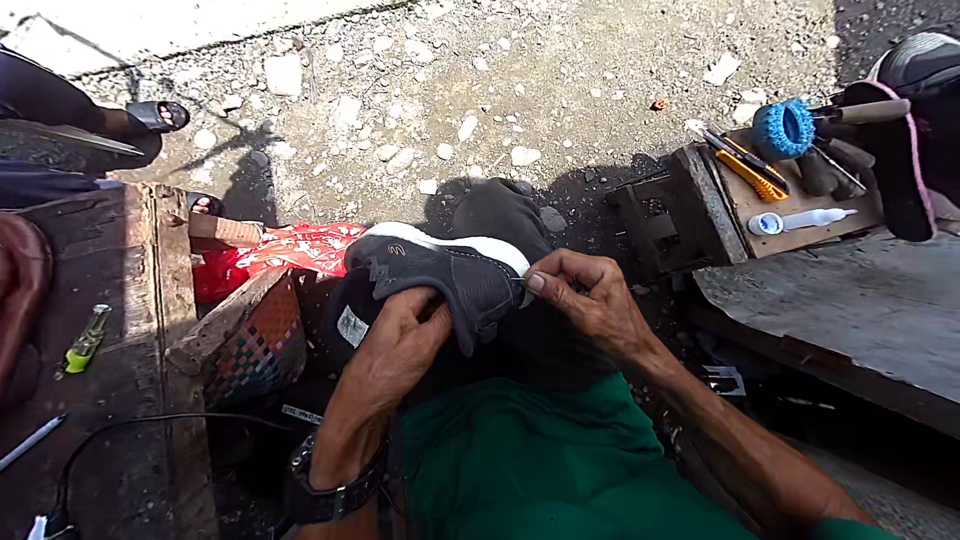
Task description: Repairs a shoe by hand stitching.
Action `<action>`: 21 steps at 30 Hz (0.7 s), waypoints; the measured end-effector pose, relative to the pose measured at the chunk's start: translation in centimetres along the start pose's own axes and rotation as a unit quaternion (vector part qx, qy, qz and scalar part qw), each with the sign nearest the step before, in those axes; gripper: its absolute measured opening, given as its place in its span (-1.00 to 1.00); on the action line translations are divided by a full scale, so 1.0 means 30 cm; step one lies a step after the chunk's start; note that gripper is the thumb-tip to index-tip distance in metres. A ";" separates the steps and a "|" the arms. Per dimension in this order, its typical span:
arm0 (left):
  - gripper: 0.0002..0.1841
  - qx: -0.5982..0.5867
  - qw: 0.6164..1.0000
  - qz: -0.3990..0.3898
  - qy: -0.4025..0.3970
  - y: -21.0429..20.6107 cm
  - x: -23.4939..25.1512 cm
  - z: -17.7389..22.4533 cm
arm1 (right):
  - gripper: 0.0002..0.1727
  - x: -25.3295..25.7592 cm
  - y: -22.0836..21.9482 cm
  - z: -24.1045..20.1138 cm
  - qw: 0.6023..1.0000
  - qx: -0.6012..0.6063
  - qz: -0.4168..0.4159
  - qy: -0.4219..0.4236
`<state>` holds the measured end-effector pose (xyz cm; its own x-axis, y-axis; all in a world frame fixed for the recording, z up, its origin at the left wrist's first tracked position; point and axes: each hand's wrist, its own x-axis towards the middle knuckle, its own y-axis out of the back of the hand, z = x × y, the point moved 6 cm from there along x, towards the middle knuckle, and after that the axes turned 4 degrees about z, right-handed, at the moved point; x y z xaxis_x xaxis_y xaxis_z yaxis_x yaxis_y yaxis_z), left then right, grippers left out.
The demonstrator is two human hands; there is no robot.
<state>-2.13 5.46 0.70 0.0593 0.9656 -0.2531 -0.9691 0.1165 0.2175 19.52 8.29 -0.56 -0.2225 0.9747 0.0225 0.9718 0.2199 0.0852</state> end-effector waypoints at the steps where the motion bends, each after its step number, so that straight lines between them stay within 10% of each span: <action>1: -0.74 -0.110 0.990 -0.089 0.003 -0.003 -0.008 0.005 | -0.79 0.008 0.013 0.000 1.000 -0.004 -0.012 -0.010; 5: -0.29 -0.175 0.975 -0.133 0.016 -0.060 -0.017 0.042 | -0.81 0.042 0.107 -0.001 0.989 -0.122 -0.076 -0.040; 10: -0.68 -0.192 0.981 -0.008 0.025 -0.102 0.003 0.054 | -0.55 0.039 0.222 -0.057 0.974 -0.187 -0.129 0.003; 21: -0.67 -0.232 0.973 0.019 0.002 -0.104 0.002 0.030 | -0.67 0.054 0.085 -0.081 0.956 -0.227 -0.136 0.125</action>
<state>1.12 5.35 0.84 0.0211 0.9659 -0.2579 -0.9745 -0.0378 -0.2212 21.43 10.31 2.12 -0.5288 0.8315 0.1704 0.7542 0.3682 0.5437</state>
